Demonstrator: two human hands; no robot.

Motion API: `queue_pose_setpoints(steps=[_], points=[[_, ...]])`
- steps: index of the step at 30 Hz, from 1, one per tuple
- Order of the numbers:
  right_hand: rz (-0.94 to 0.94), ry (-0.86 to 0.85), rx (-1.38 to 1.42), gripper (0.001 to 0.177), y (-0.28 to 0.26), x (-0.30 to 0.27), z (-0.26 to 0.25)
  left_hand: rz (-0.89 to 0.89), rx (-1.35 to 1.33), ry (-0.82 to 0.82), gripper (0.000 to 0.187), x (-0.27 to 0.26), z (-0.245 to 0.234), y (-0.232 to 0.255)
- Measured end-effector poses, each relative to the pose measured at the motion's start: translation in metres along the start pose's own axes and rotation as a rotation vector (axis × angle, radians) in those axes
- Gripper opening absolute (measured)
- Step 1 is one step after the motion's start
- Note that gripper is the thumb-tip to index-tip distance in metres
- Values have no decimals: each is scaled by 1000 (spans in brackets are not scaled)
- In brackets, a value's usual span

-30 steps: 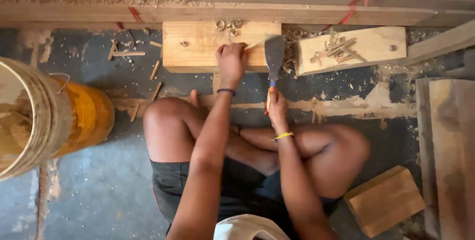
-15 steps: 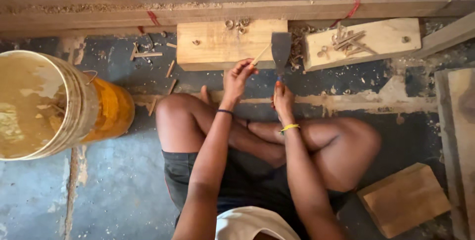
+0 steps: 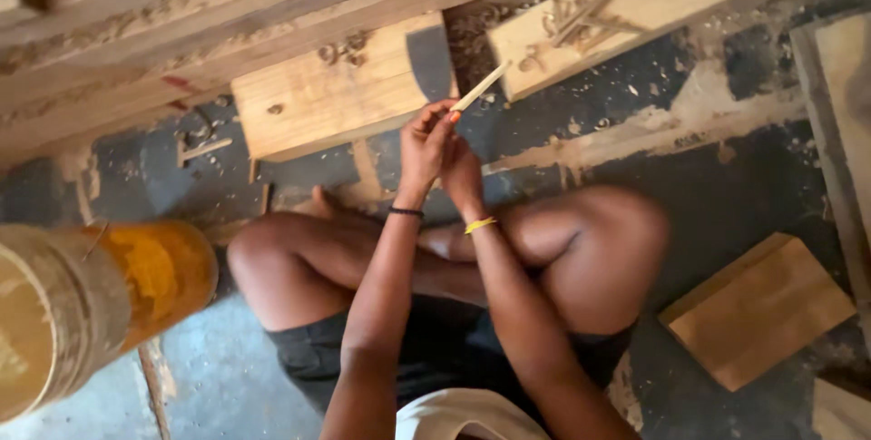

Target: The person sits on the floor and uses a chisel to carve a rectangular wooden block. They repeatedly scrape the surface to remove wood shavings and occasionally clear the debris by hand.

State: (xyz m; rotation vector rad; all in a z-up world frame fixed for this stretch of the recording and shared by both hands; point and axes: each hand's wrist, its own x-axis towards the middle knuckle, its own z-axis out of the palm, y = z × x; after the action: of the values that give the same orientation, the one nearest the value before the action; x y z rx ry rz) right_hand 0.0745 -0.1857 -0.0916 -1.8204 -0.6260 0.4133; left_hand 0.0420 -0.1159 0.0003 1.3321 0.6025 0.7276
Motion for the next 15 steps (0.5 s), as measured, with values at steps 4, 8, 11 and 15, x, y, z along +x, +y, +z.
queue_pose_setpoints(steps=[4,8,11,15], points=[[157,-73,148,33,3,-5,12,262,452,-57,17,29,45,38],[189,-103,206,32,-1,-9,13,296,628,13,17,75,92,41],[219,-102,235,33,-2,-10,6,321,763,40,20,102,119,18],[273,-97,288,33,2,-16,1,403,974,-7,25,127,142,-22]])
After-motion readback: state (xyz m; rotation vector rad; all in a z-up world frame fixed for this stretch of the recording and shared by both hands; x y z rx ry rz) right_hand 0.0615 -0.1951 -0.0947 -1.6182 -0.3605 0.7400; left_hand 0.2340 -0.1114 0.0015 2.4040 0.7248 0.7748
